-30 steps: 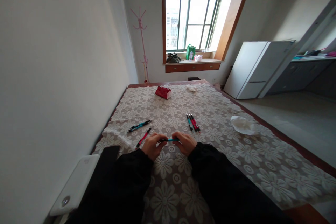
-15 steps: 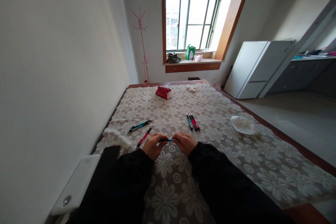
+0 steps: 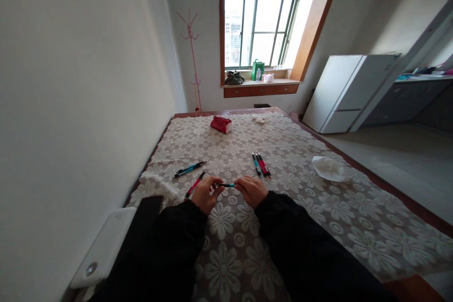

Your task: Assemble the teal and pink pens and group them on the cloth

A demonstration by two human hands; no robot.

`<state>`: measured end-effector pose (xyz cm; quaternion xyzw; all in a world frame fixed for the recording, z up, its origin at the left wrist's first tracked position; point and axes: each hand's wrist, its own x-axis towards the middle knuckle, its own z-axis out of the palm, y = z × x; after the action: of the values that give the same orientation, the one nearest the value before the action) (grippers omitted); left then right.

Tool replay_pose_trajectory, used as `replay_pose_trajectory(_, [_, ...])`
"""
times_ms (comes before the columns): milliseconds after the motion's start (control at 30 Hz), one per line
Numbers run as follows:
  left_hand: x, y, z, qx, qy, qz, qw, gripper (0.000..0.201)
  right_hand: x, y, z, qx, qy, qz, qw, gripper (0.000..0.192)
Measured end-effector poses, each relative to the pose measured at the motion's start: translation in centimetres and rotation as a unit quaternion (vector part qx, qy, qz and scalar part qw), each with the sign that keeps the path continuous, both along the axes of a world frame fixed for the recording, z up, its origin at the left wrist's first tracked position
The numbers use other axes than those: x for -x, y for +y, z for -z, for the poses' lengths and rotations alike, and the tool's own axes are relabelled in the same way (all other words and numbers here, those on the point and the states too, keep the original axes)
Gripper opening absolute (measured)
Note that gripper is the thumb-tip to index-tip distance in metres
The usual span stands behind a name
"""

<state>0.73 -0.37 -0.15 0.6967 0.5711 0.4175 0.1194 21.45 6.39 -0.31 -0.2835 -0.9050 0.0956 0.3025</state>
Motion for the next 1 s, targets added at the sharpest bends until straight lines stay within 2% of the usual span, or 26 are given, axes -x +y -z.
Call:
replay_pose_trajectory(167, [0.16, 0.09, 0.04, 0.039, 0.022, 0.001, 0.999, 0.029, -0.01, 0.04, 0.05, -0.01, 0.008, -0.016, 1.0, 0.021])
replay_pose_trajectory(267, [0.05, 0.05, -0.03, 0.009, 0.009, 0.005, 1.0, 0.012, -0.06, 0.04, 0.05, 0.001, -0.008, 0.009, 1.0, 0.023])
replay_pose_trajectory(367, [-0.04, -0.04, -0.08, 0.006, -0.013, -0.014, 1.0, 0.021, -0.07, 0.12, 0.11, 0.001, -0.004, 0.011, 1.0, 0.024])
replay_pose_trajectory(467, [0.07, -0.04, -0.03, 0.04, 0.013, -0.018, 0.999, 0.028, -0.05, 0.22, 0.17, -0.012, 0.012, -0.018, 1.0, 0.02])
replay_pose_trajectory(533, [0.18, 0.03, 0.03, 0.035, 0.027, -0.006, 0.999, 0.033, -0.07, 0.25, 0.2, -0.012, 0.005, -0.019, 1.0, 0.019])
replay_pose_trajectory(633, [0.24, 0.12, 0.09, -0.008, 0.018, 0.007, 1.0, 0.019, -0.11, 0.22, 0.25, 0.003, -0.018, 0.002, 1.0, 0.021])
replay_pose_trajectory(767, [0.1, 0.03, -0.04, -0.026, -0.009, 0.002, 1.0, 0.014, -0.11, 0.22, 0.25, 0.012, -0.002, 0.006, 1.0, 0.022])
replay_pose_trajectory(900, [-0.04, -0.17, -0.28, -0.011, -0.018, -0.019, 1.0, 0.02, -0.08, 0.26, -0.03, -0.004, 0.03, -0.017, 0.999, 0.017])
replay_pose_trajectory(1000, [-0.04, -0.2, -0.37, 0.027, 0.014, -0.017, 0.999, 0.031, -0.07, 0.24, -0.3, -0.019, 0.038, -0.024, 0.999, 0.014])
